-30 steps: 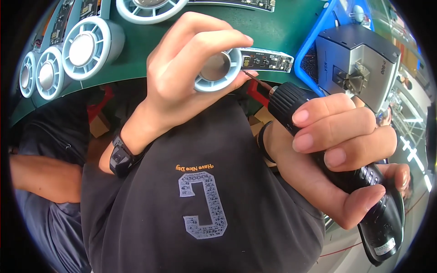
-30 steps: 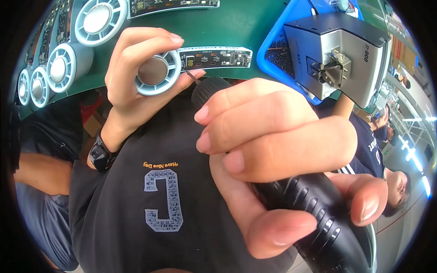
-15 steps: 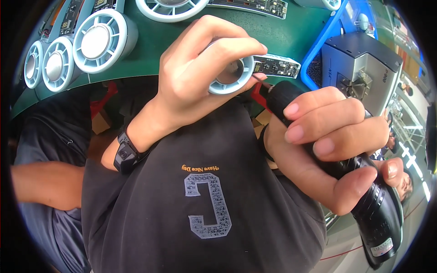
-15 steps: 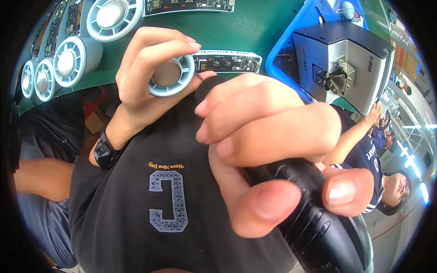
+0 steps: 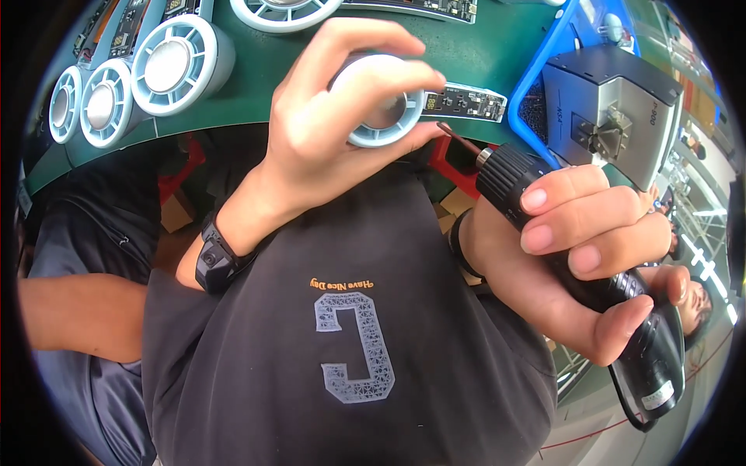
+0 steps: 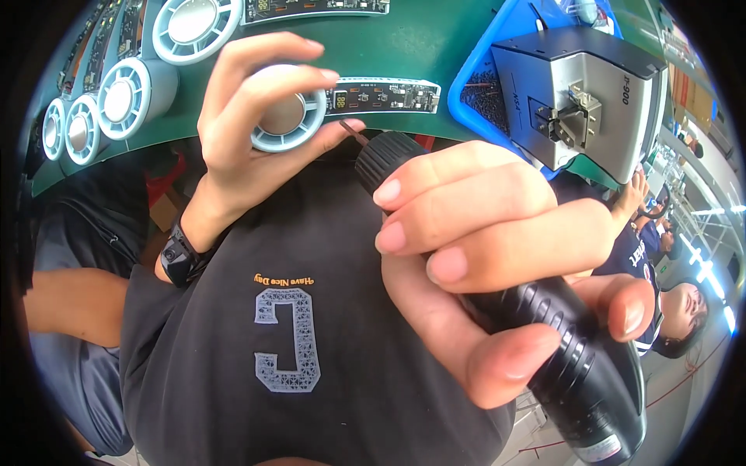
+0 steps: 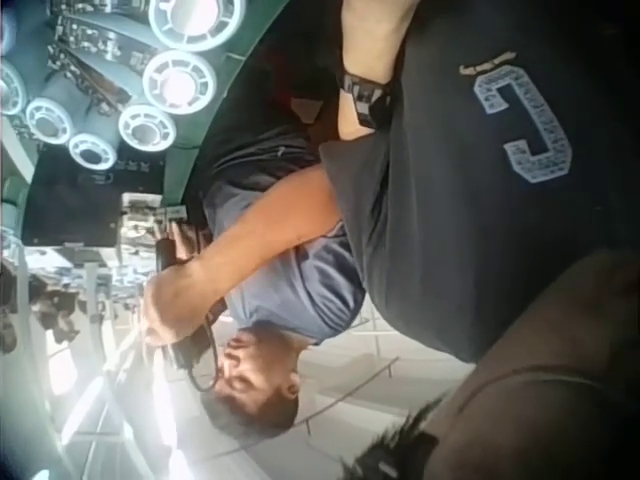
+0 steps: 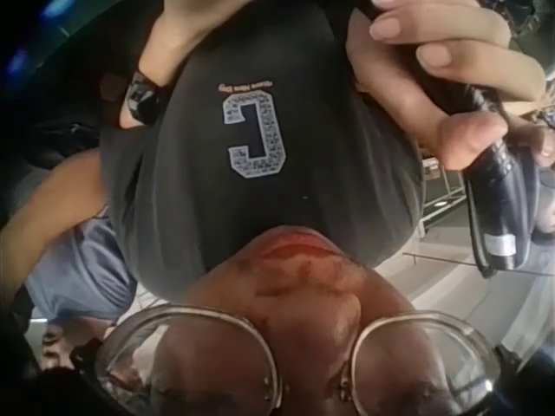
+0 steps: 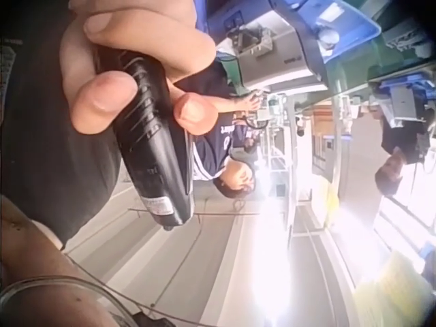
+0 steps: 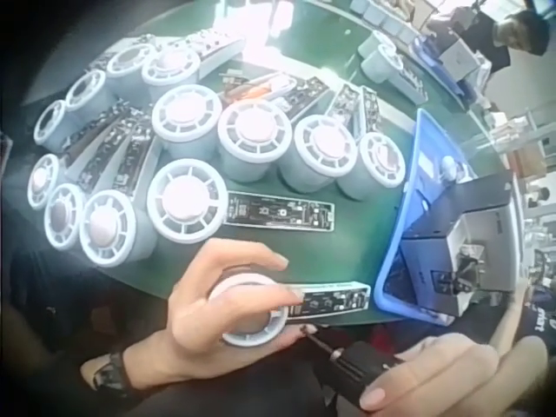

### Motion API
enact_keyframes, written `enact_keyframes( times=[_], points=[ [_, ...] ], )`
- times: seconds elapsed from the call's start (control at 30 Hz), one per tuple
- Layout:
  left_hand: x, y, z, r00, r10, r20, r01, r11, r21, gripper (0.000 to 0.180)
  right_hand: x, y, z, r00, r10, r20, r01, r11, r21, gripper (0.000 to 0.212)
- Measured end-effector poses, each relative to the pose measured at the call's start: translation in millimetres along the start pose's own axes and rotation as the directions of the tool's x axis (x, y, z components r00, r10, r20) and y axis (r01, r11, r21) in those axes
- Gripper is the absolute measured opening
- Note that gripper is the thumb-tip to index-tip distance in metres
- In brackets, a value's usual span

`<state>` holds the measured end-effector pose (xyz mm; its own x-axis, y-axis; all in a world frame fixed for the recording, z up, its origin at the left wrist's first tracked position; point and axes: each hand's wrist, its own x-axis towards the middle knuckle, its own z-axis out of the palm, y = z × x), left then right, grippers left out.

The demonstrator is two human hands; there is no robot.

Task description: Fasten screws onto circuit boards using an electric screwdriver.

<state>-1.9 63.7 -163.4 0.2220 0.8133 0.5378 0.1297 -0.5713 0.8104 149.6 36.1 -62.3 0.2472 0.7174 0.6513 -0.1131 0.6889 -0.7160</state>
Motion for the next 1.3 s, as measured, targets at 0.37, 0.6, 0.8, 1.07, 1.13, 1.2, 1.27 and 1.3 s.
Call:
enact_keyframes(
  times=[0.37, 0.6, 0.8, 1.07, 1.13, 1.2, 1.27, 1.3],
  points=[
    [2.3, 16.9, -10.0, 0.990, 0.126, 0.063, -0.133, 0.984, 0.117, 0.037, 2.1, -23.2, -1.5, 0.994, 0.085, -0.068, -0.088, 0.995, -0.041, 0.037],
    [8.1, 28.4, -17.5, 0.983, 0.120, 0.136, -0.150, 0.961, 0.231, 0.029, 1.8, -24.3, -8.4, 0.993, 0.106, -0.051, -0.107, 0.994, -0.021, 0.039],
    [5.7, 27.4, -17.6, 0.984, 0.114, 0.137, -0.142, 0.966, 0.217, 0.027, 1.8, -28.4, -9.8, 0.991, 0.115, -0.066, -0.117, 0.993, -0.032, 0.040],
    [6.8, 33.7, -18.3, 0.973, 0.169, 0.155, -0.212, 0.923, 0.320, 0.032, 2.2, -31.6, -9.6, 0.990, 0.131, -0.054, -0.130, 0.991, 0.025, 0.046],
    [11.7, 38.9, -20.3, 0.966, 0.177, 0.188, -0.235, 0.903, 0.361, 0.030, 11.3, -40.4, -24.7, 0.976, 0.168, 0.135, -0.151, 0.980, -0.129, 0.048],
    [18.3, 43.6, -22.8, 0.949, 0.189, 0.253, -0.286, 0.854, 0.435, 0.027, 14.1, -41.6, -27.8, 0.955, 0.196, 0.224, -0.151, 0.967, -0.206, 0.050],
    [22.2, 43.3, -21.3, 0.942, 0.218, 0.257, -0.315, 0.842, 0.437, 0.025, 14.5, -37.7, -28.1, 0.930, 0.216, 0.299, -0.180, 0.973, -0.145, 0.052],
    [24.6, 42.4, -19.3, 0.931, 0.252, 0.263, -0.348, 0.831, 0.434, 0.023, 14.4, -35.5, -26.6, 0.917, 0.223, 0.331, -0.194, 0.974, -0.120, 0.053]
  ],
)
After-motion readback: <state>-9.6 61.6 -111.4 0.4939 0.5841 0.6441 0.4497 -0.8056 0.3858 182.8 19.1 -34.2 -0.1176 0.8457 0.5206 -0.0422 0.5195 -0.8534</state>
